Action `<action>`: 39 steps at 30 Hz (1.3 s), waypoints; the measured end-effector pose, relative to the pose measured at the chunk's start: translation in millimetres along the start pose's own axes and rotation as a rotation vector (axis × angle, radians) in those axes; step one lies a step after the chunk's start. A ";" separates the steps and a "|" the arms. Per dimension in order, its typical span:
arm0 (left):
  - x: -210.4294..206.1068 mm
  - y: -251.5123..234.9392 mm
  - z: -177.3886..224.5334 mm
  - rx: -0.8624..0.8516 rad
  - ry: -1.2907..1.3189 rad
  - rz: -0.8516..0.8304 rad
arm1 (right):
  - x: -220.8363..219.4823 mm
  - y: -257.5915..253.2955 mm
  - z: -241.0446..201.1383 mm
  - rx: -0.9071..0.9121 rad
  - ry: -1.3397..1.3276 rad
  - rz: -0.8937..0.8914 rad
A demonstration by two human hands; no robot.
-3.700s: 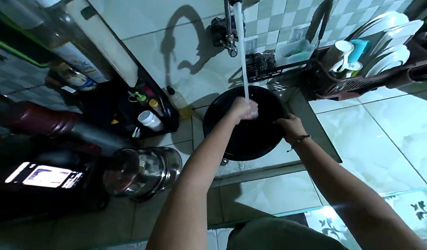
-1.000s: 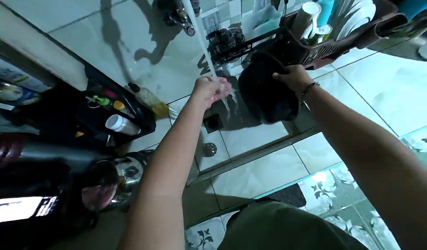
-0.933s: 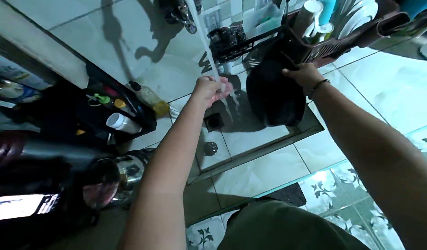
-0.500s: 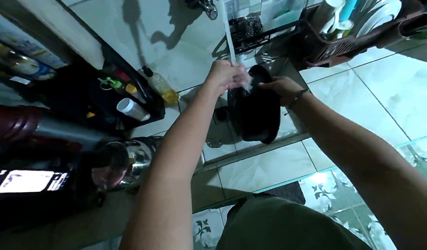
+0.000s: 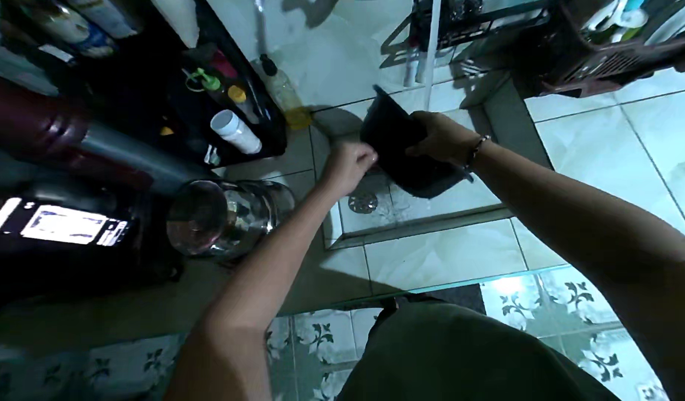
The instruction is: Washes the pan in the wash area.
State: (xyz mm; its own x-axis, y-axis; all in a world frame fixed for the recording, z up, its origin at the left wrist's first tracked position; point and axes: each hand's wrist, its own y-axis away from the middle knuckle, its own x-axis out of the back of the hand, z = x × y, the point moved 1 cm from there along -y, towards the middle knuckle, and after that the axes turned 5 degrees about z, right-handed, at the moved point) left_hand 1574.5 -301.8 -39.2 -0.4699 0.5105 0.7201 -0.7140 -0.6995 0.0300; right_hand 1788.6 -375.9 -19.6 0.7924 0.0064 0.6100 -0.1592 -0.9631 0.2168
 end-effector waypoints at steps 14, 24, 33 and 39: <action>-71.6 295.4 -191.9 0.404 -0.598 0.263 | 18.9 52.2 27.2 0.250 0.740 -0.157; -218.1 137.4 -47.5 -0.010 -0.347 -0.159 | 29.0 70.0 43.0 0.332 0.892 -0.158; -219.8 130.0 -56.7 0.022 -0.125 0.030 | 42.3 69.7 52.5 0.395 0.829 -0.181; -153.6 109.8 -94.7 0.407 -0.205 -0.131 | 16.2 65.6 39.7 0.384 0.875 -0.189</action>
State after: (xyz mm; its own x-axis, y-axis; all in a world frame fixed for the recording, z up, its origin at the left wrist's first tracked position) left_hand 1519.1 -409.7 -212.2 -0.2482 0.5274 0.8126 -0.4798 -0.7956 0.3698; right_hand 1814.3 -449.7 -25.7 0.0426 0.2175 0.9751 0.2515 -0.9469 0.2002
